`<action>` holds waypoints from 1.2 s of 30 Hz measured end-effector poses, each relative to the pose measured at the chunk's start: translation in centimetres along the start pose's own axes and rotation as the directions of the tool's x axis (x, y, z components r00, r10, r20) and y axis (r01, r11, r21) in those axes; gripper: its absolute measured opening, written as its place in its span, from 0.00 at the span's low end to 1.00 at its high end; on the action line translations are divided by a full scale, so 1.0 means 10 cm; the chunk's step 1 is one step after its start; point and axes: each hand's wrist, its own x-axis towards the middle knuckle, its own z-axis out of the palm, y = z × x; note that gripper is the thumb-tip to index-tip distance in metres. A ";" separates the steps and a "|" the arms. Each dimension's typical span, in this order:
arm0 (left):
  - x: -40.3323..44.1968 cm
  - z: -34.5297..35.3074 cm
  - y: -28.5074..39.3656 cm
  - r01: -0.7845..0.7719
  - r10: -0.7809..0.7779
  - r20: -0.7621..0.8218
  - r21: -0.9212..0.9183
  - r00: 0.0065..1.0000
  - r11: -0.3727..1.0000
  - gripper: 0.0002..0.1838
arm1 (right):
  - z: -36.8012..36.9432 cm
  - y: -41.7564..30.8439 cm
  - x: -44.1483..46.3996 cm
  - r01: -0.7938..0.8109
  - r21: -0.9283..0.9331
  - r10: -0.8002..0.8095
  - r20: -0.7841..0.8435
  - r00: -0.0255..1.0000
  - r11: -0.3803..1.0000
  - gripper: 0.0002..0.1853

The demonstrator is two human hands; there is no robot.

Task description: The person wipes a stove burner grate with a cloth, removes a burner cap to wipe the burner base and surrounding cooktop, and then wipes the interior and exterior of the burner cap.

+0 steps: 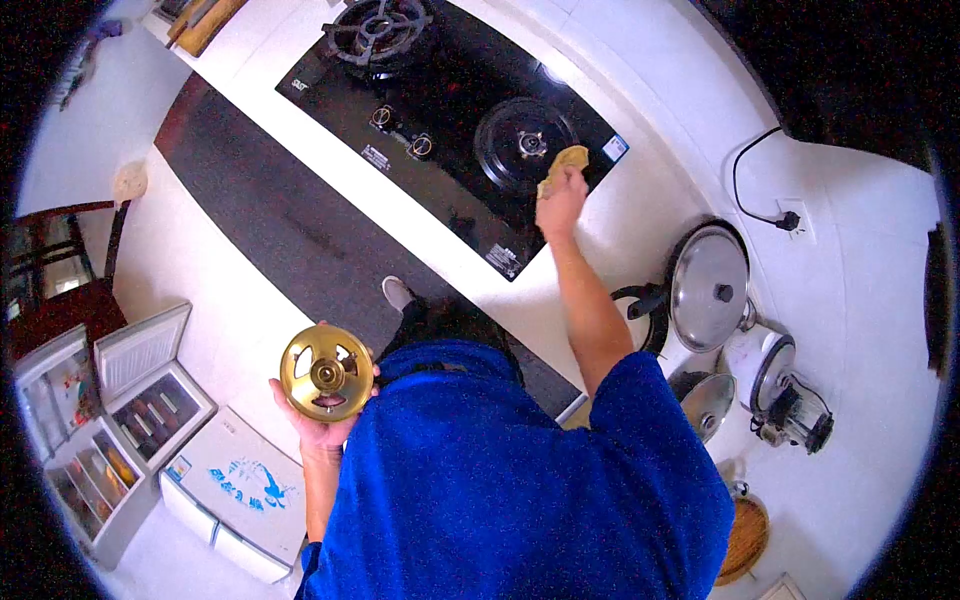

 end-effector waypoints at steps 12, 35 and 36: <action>0.02 -0.02 0.06 -0.003 0.002 0.088 0.017 0.996 1.000 0.60 | -0.05 -1.11 0.68 -0.480 0.722 -0.010 0.558 0.829 0.499 0.16; 0.04 -0.16 -0.03 -0.132 0.128 -0.042 -0.113 0.991 0.985 0.58 | 0.30 -1.20 -0.50 -0.103 0.669 -0.342 0.498 0.797 0.736 0.14; 0.04 -0.18 -0.02 -0.129 0.129 -0.013 -0.125 0.992 0.984 0.58 | 0.29 -1.19 -0.34 -0.504 0.535 -0.058 0.723 0.689 0.678 0.13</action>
